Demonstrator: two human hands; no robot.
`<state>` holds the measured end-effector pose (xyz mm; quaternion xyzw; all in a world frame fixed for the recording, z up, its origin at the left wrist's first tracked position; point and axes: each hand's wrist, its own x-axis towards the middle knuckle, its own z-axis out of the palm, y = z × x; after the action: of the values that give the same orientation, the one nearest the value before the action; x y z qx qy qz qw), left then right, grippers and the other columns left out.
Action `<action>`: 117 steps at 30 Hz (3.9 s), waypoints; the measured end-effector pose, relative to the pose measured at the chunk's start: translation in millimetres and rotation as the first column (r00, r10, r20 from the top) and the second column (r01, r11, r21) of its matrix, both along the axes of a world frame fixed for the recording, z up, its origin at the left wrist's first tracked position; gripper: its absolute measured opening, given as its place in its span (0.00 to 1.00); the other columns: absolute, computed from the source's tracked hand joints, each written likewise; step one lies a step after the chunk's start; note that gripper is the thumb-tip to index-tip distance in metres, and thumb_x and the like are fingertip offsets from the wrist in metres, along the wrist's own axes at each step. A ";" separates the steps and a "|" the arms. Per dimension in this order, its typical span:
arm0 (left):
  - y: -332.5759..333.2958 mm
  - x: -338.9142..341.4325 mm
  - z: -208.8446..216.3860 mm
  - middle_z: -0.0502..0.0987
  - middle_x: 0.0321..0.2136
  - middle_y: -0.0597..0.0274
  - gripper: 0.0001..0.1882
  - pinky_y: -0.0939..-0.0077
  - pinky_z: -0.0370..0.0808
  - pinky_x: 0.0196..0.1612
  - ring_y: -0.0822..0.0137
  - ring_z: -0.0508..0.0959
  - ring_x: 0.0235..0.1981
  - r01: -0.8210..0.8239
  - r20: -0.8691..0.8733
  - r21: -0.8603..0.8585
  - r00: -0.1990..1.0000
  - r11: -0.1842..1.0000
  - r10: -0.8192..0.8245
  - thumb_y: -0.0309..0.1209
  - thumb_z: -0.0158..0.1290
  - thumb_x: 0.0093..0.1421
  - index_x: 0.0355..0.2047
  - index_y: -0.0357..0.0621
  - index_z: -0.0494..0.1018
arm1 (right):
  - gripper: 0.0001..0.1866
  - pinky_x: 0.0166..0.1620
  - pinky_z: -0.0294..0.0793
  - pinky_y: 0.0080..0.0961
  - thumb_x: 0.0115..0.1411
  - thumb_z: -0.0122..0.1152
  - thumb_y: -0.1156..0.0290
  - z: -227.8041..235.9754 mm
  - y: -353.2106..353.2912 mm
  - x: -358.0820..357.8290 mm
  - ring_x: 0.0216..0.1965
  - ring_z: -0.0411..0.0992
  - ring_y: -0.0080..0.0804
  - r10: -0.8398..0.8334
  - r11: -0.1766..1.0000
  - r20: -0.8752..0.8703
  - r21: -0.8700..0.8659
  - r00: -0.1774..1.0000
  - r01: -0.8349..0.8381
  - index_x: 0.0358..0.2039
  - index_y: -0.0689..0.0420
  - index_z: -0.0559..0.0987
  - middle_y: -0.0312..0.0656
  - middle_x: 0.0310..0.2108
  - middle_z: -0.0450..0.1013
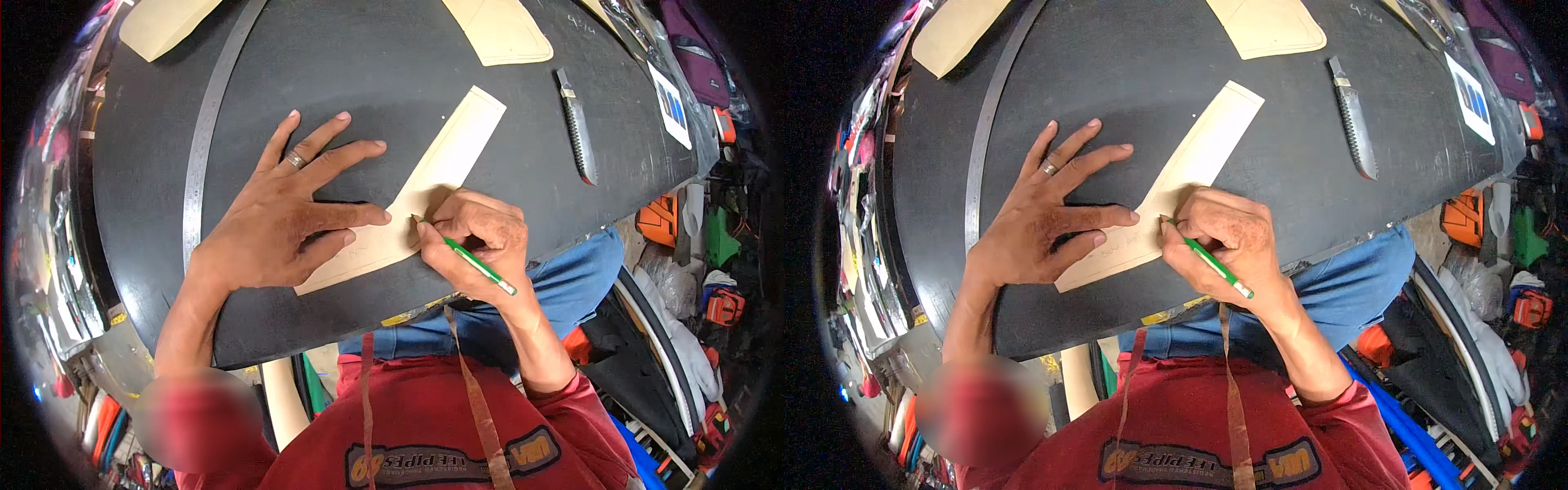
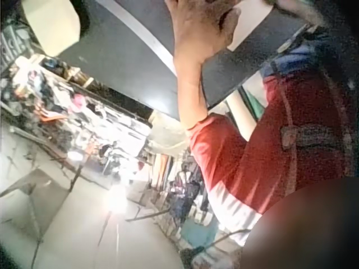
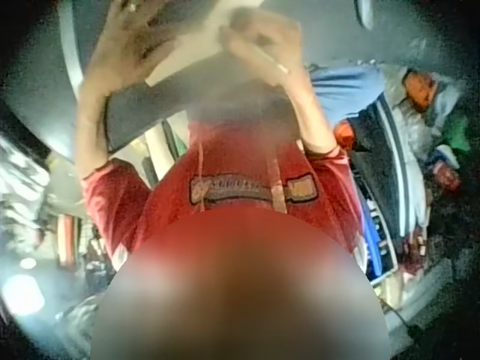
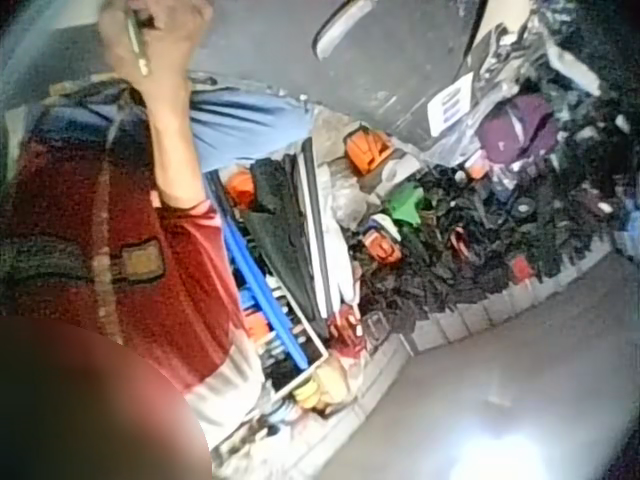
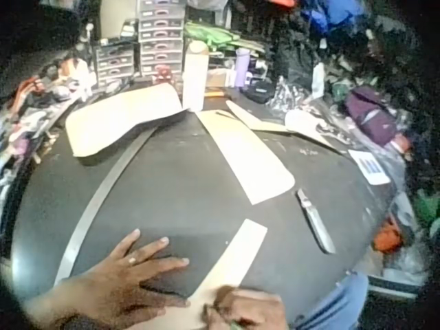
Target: Tracing outlines from cardstock templates onto material sheets and cutting them out using a utility knife.
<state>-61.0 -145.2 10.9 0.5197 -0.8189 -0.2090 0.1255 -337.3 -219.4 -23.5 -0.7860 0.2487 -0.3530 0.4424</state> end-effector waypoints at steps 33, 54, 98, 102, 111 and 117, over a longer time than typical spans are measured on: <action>-2.8 11.8 4.3 0.65 0.77 0.63 0.31 0.36 0.31 0.82 0.49 0.48 0.83 0.038 -0.165 0.079 0.986 0.996 -0.025 0.18 0.54 0.43 0.45 0.61 0.91 | 0.12 0.31 0.68 0.18 0.60 0.72 0.88 -5.0 21.8 -17.8 0.30 0.73 0.19 -0.183 0.973 0.033 0.149 0.983 0.176 0.29 0.60 0.76 0.40 0.29 0.78; -0.1 6.1 -5.7 0.68 0.75 0.64 0.14 0.39 0.36 0.82 0.50 0.53 0.82 0.011 -0.117 -0.011 0.993 1.000 -0.012 0.33 0.63 0.63 0.48 0.58 0.90 | 0.13 0.26 0.63 0.20 0.58 0.75 0.85 -5.6 26.6 -6.7 0.23 0.66 0.16 -0.274 0.951 0.069 0.170 0.959 0.259 0.27 0.60 0.77 0.35 0.24 0.73; -8.8 33.6 -9.9 0.84 0.59 0.58 0.13 0.45 0.55 0.81 0.58 0.80 0.65 -0.183 -0.600 0.128 0.768 0.975 0.224 0.22 0.57 0.69 0.51 0.45 0.86 | 0.06 0.37 0.71 0.12 0.67 0.72 0.81 -0.9 -30.0 10.0 0.34 0.73 0.10 -0.309 0.910 0.098 0.320 0.946 0.264 0.37 0.60 0.80 0.31 0.33 0.80; -7.4 33.8 -10.7 0.85 0.59 0.61 0.14 0.45 0.54 0.81 0.60 0.80 0.65 -0.183 -0.614 0.127 0.757 0.975 0.222 0.22 0.57 0.69 0.53 0.46 0.85 | 0.06 0.37 0.71 0.13 0.67 0.72 0.81 -2.1 -29.5 10.5 0.34 0.73 0.11 -0.307 0.911 0.076 0.310 0.948 0.270 0.37 0.60 0.80 0.31 0.34 0.80; -6.3 32.6 -8.4 0.86 0.57 0.58 0.13 0.46 0.55 0.81 0.59 0.81 0.64 -0.206 -0.624 0.152 0.738 0.967 0.256 0.24 0.59 0.69 0.52 0.45 0.87 | 0.07 0.39 0.74 0.14 0.67 0.72 0.81 0.9 -29.2 13.5 0.35 0.75 0.13 -0.310 0.910 0.085 0.314 0.947 0.269 0.37 0.61 0.80 0.34 0.35 0.81; -7.8 32.0 -8.9 0.86 0.56 0.58 0.14 0.45 0.54 0.81 0.59 0.81 0.64 -0.207 -0.633 0.156 0.730 0.966 0.259 0.23 0.59 0.69 0.52 0.45 0.87 | 0.07 0.40 0.75 0.15 0.67 0.72 0.81 -0.9 -31.8 11.9 0.37 0.77 0.14 -0.301 0.919 0.094 0.294 0.949 0.262 0.37 0.61 0.80 0.36 0.36 0.82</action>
<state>-28.9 -153.0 2.0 0.5181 -0.6445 -0.3886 0.4064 -325.4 -251.2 -24.4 -0.6459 0.3754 -0.4277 0.5089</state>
